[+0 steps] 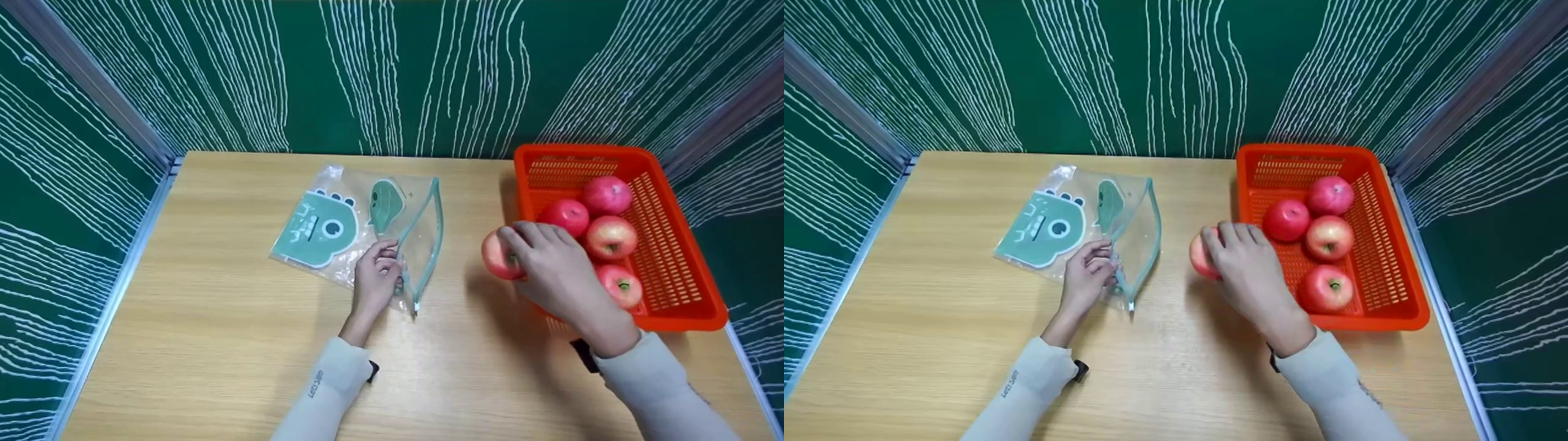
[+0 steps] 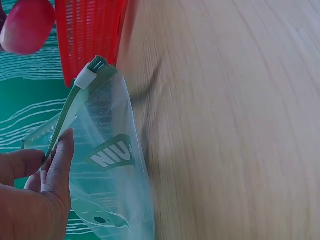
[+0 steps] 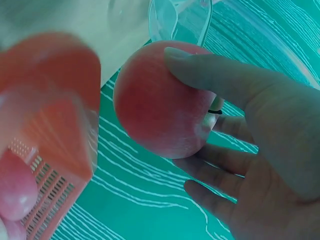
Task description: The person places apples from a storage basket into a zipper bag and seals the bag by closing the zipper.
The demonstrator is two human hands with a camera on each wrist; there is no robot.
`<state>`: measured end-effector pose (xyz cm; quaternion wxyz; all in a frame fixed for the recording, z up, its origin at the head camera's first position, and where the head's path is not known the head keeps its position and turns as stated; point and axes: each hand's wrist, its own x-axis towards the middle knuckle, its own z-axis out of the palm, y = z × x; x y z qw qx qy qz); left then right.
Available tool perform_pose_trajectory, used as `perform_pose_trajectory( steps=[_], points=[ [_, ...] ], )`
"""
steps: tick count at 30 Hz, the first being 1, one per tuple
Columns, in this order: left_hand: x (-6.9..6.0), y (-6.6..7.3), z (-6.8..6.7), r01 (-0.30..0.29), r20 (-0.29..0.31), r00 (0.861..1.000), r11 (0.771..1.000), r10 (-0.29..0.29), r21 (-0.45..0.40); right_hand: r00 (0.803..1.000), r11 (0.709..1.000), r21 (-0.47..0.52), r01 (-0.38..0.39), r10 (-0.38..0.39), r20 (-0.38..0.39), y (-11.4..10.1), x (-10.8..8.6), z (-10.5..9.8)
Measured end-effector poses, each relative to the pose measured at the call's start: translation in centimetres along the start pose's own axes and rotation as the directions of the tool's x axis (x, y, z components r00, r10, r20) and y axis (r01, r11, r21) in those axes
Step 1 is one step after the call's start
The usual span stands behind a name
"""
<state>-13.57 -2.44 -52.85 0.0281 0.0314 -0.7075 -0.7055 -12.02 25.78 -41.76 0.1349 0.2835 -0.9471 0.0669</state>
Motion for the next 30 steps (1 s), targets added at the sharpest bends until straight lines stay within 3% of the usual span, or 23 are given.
perform_pose_trajectory(
  steps=[12, 30],
  points=[
    [-0.1, -0.1, 0.1, -0.004, 0.015, 1.0, 1.0, 0.004, -0.013, 0.996, 0.999, 0.039, -0.014, 0.011, 0.084, -1.4, 0.5, 1.9],
    [-0.1, -0.1, 0.3, 0.023, 0.015, 1.0, 1.0, -0.023, -0.015, 0.994, 0.994, 0.103, -0.046, 0.035, 0.106, -3.7, 1.9, 4.4]
  ],
)
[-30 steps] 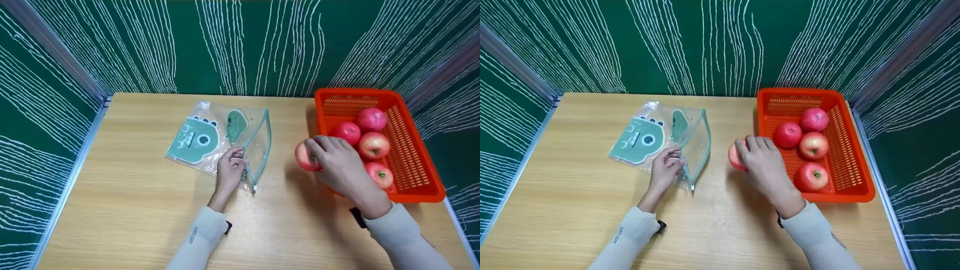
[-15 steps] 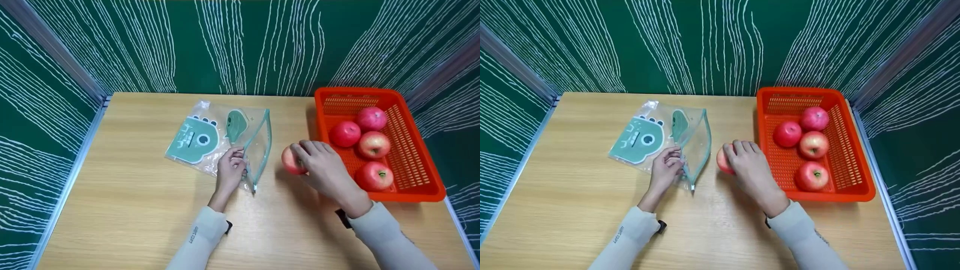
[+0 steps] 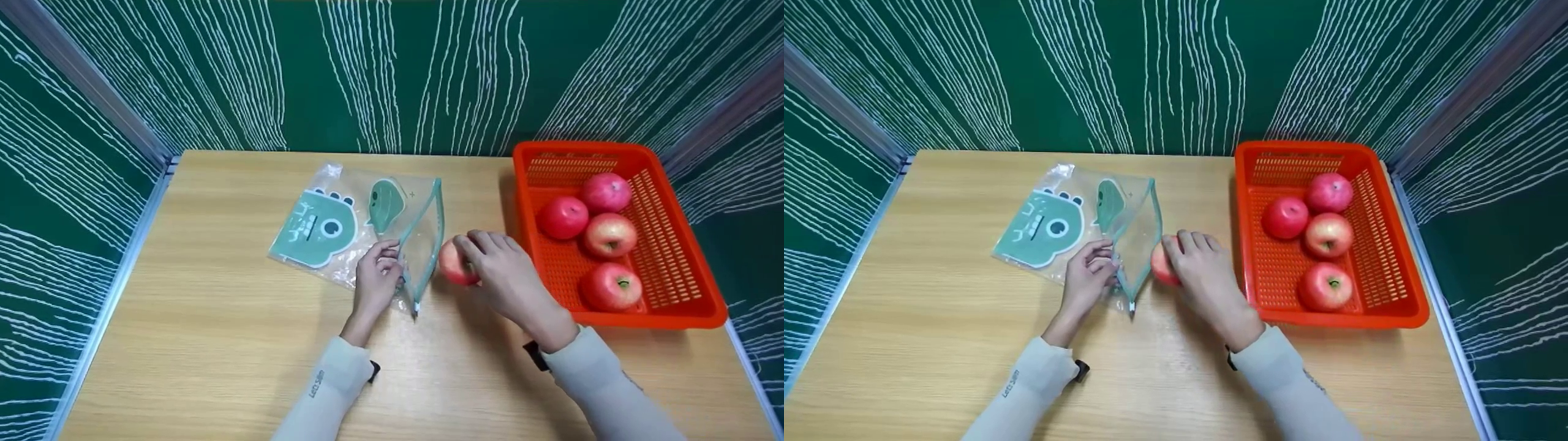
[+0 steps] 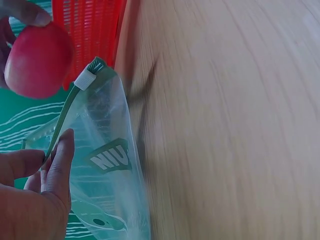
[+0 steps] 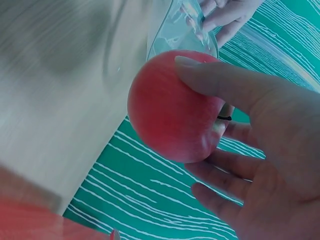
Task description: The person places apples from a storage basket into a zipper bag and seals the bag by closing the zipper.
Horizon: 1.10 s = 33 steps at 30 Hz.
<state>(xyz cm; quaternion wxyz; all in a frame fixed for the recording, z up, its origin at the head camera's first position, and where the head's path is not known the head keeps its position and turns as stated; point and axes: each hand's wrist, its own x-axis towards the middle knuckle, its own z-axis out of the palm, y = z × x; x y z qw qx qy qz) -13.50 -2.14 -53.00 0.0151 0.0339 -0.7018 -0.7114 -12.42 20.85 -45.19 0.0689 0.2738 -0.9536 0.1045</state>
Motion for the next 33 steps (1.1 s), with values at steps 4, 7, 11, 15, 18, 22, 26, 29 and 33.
perform_pose_trajectory(
  steps=[4, 7, 11, 15, 18, 22, 26, 29, 33],
  points=[
    [-0.1, 0.0, 0.1, -0.02, 0.005, 1.0, 1.0, 0.02, -0.011, 1.0, 1.0, 0.018, -0.023, 0.023, 0.015, -0.5, 0.4, 0.5],
    [-0.1, 0.0, 0.1, -0.022, 0.008, 1.0, 1.0, 0.022, -0.011, 0.999, 0.999, 0.032, -0.039, 0.038, 0.019, -0.9, 0.8, 1.0],
    [-0.2, -0.1, 0.1, -0.01, 0.008, 1.0, 1.0, 0.01, 0.004, 0.998, 0.997, 0.042, -0.057, 0.056, 0.019, -1.3, 1.4, 1.8],
    [-0.2, -0.1, 0.2, 0.011, 0.002, 1.0, 0.999, -0.011, 0.03, 0.997, 0.997, 0.037, -0.067, 0.066, 0.026, -1.6, 1.9, 2.5],
    [-0.2, -0.2, 0.3, 0.018, -0.002, 1.0, 0.999, -0.018, 0.041, 0.997, 0.996, 0.042, -0.073, 0.072, 0.033, -1.8, 2.2, 3.0],
    [-0.2, -0.2, 0.4, 0.022, -0.001, 1.0, 0.999, -0.022, 0.044, 0.996, 0.995, 0.049, -0.084, 0.082, 0.039, -2.0, 2.7, 3.7],
    [-0.3, -0.1, 0.4, 0.028, -0.002, 1.0, 0.999, -0.028, 0.045, 0.997, 0.996, 0.049, -0.071, 0.07, 0.02, -1.9, 3.1, 4.4],
    [-0.3, 0.1, 0.4, 0.02, -0.009, 1.0, 0.999, -0.019, 0.037, 0.998, 0.997, 0.057, -0.055, 0.055, -0.012, -1.8, 3.3, 5.0],
    [-0.3, 0.3, 0.3, -0.002, -0.016, 1.0, 1.0, 0.002, 0.021, 0.998, 0.996, 0.071, -0.045, 0.048, -0.04, -1.7, 3.6, 5.5]
  ],
)
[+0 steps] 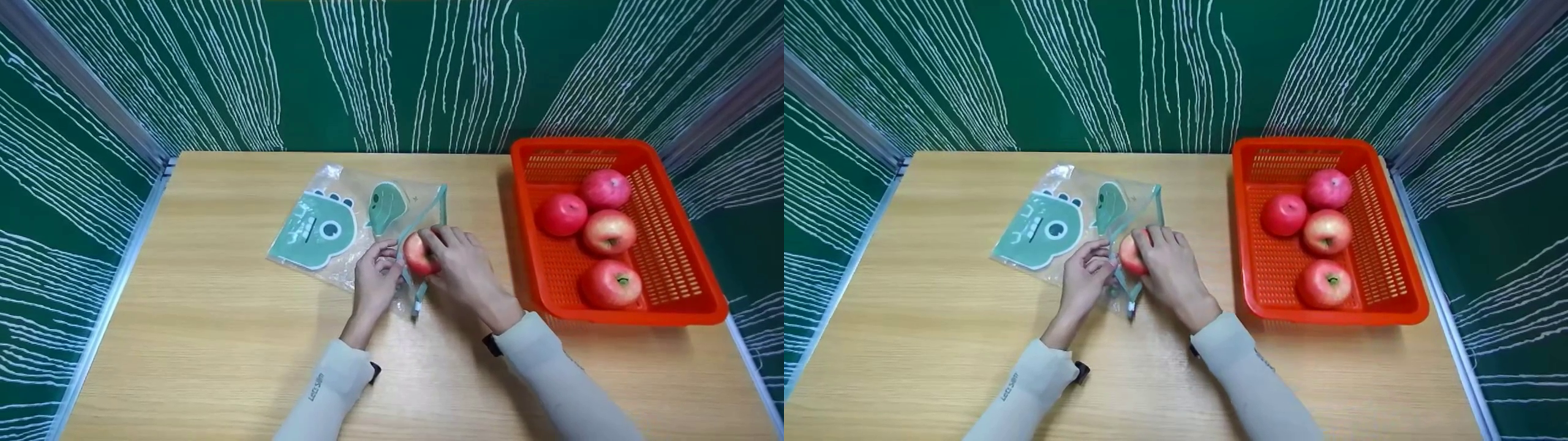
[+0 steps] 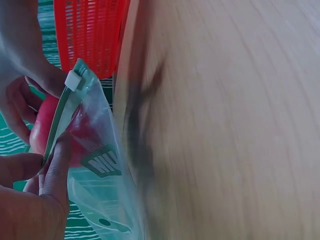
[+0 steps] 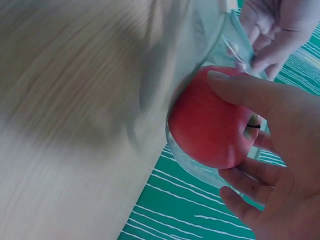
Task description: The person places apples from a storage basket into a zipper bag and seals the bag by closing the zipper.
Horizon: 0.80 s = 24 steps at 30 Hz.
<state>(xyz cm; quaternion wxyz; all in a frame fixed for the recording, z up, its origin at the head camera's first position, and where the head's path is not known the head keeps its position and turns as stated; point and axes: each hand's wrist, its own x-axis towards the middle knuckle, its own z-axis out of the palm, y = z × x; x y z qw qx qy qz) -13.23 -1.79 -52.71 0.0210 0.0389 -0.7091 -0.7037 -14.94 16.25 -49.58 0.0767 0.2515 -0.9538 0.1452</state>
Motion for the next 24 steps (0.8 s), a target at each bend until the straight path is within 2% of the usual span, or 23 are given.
perform_pose_trajectory(
  steps=[11, 14, 19, 24],
  points=[
    [-0.1, 0.6, 0.0, -0.019, 0.006, 1.0, 1.0, 0.019, -0.013, 1.0, 1.0, 0.012, -0.013, 0.013, 0.015, 0.1, 0.6, 0.9],
    [-0.1, 0.7, 0.0, -0.007, -0.001, 1.0, 1.0, 0.007, -0.013, 1.0, 1.0, 0.013, -0.01, 0.01, 0.024, 0.1, 0.7, 1.1],
    [-0.1, 1.1, 0.0, 0.017, 0.0, 1.0, 1.0, -0.017, -0.008, 1.0, 1.0, 0.003, 0.013, -0.013, 0.026, 0.0, 1.0, 1.4],
    [0.0, 1.2, -0.1, 0.017, 0.001, 1.0, 1.0, -0.017, -0.012, 0.998, 0.998, 0.007, 0.064, -0.064, -0.003, -0.1, 1.4, 1.7]
  ],
)
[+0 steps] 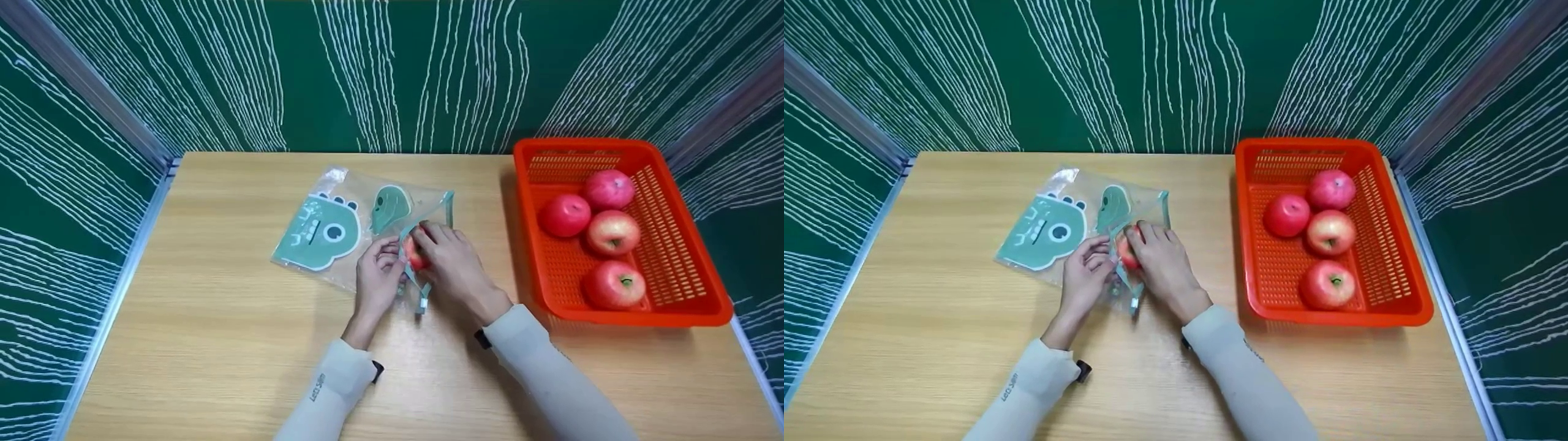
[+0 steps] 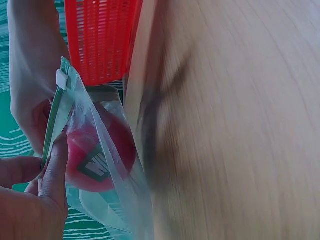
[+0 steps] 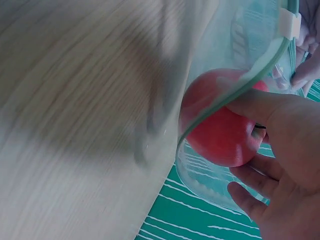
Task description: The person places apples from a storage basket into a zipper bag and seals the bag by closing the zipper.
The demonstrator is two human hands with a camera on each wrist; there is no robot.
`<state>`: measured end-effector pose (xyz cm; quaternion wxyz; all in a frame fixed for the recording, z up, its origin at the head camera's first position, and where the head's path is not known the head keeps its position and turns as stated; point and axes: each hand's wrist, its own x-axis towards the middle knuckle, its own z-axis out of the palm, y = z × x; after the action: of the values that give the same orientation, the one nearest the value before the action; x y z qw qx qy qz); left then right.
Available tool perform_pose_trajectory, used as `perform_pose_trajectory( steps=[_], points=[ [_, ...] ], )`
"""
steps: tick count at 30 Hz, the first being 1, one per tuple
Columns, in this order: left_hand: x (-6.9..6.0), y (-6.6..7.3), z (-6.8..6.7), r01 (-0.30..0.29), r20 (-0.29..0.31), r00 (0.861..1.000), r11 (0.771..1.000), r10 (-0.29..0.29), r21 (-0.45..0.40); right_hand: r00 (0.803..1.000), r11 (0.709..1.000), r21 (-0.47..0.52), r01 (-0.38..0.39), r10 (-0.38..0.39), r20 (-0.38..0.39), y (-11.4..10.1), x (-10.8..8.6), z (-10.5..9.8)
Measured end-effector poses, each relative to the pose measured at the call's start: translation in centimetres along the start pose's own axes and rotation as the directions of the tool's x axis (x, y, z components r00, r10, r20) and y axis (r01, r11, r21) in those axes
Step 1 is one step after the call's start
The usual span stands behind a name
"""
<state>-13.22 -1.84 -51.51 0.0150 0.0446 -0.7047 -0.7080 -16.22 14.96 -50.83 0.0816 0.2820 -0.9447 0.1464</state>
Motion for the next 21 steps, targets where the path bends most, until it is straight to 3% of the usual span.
perform_pose_trajectory(
  steps=[9, 14, 21],
  points=[
    [-0.1, -0.1, 0.1, -0.05, 0.0, 0.999, 0.999, 0.05, -0.013, 0.992, 0.993, -0.054, 0.102, -0.106, -0.075, 0.0, 0.8, 1.2],
    [-0.1, 0.0, 0.1, -0.085, -0.009, 0.996, 0.996, 0.085, -0.01, 0.993, 0.994, -0.048, 0.1, -0.103, -0.066, -0.2, 1.1, 1.5],
    [-0.1, 0.0, 0.2, -0.089, -0.024, 0.996, 0.996, 0.089, -0.008, 0.996, 0.996, -0.015, 0.086, -0.086, -0.012, -0.3, 1.6, 1.6]
  ],
)
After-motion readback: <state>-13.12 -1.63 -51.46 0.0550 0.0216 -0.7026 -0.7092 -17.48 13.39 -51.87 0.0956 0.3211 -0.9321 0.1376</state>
